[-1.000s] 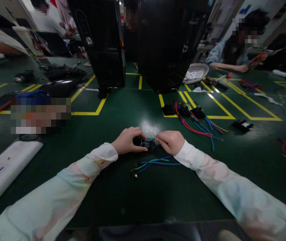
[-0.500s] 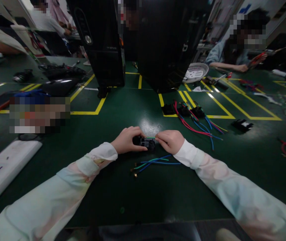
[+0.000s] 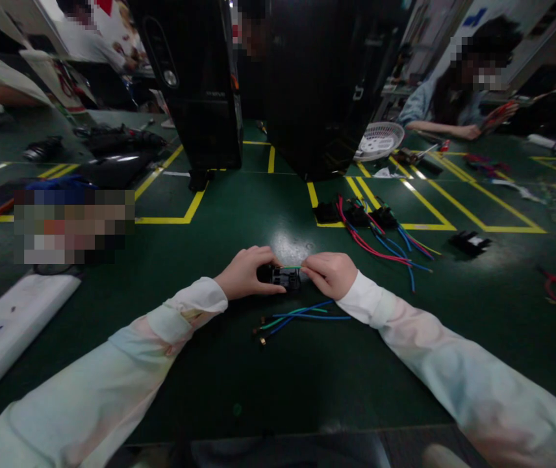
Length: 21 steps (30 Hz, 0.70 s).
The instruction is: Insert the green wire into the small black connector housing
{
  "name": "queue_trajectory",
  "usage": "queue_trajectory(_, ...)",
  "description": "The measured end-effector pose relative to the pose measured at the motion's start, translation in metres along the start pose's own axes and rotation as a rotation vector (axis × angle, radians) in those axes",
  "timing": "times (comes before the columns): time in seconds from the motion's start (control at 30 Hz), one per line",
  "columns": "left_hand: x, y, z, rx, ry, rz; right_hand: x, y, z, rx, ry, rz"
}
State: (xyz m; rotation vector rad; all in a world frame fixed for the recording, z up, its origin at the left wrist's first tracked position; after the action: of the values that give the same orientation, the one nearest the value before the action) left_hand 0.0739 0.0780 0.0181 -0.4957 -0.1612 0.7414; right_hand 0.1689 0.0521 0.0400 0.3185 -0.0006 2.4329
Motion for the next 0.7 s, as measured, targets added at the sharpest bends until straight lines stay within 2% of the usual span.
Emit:
queue_trajectory(0.23, -0.0005, 0.0007, -0.0003, 0.005, -0.004, -0.003, -0.0001, 0.0010, -0.0037, -0.012, 0.024, 0.012)
queue_trajectory(0.4, -0.0003, 0.0002, 0.0003, -0.001, 0.001, 0.000, -0.0004, -0.0005, 0.0038, 0.023, -0.038, -0.008)
queue_trajectory(0.53, -0.0003, -0.0004, 0.0008, 0.000, -0.003, -0.003, 0.0009, 0.0010, -0.0011, 0.004, 0.011, 0.006)
queue_trajectory(0.7, -0.0003, 0.0001, 0.0012, -0.005, -0.003, 0.003, 0.0005, -0.0045, 0.0011, 0.046, -0.012, -0.048)
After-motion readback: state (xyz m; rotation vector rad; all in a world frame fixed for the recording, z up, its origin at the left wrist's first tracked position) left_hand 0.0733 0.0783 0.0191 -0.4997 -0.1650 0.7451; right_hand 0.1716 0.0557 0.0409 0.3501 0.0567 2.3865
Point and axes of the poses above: each hand's wrist, its own x-axis towards the middle knuckle, its own z-axis out of the back of the hand, y = z × x, the point moved 10 cm from there along x, towards the middle knuckle, and after that the axes turned 10 degrees about y, right-handed, at the moved point
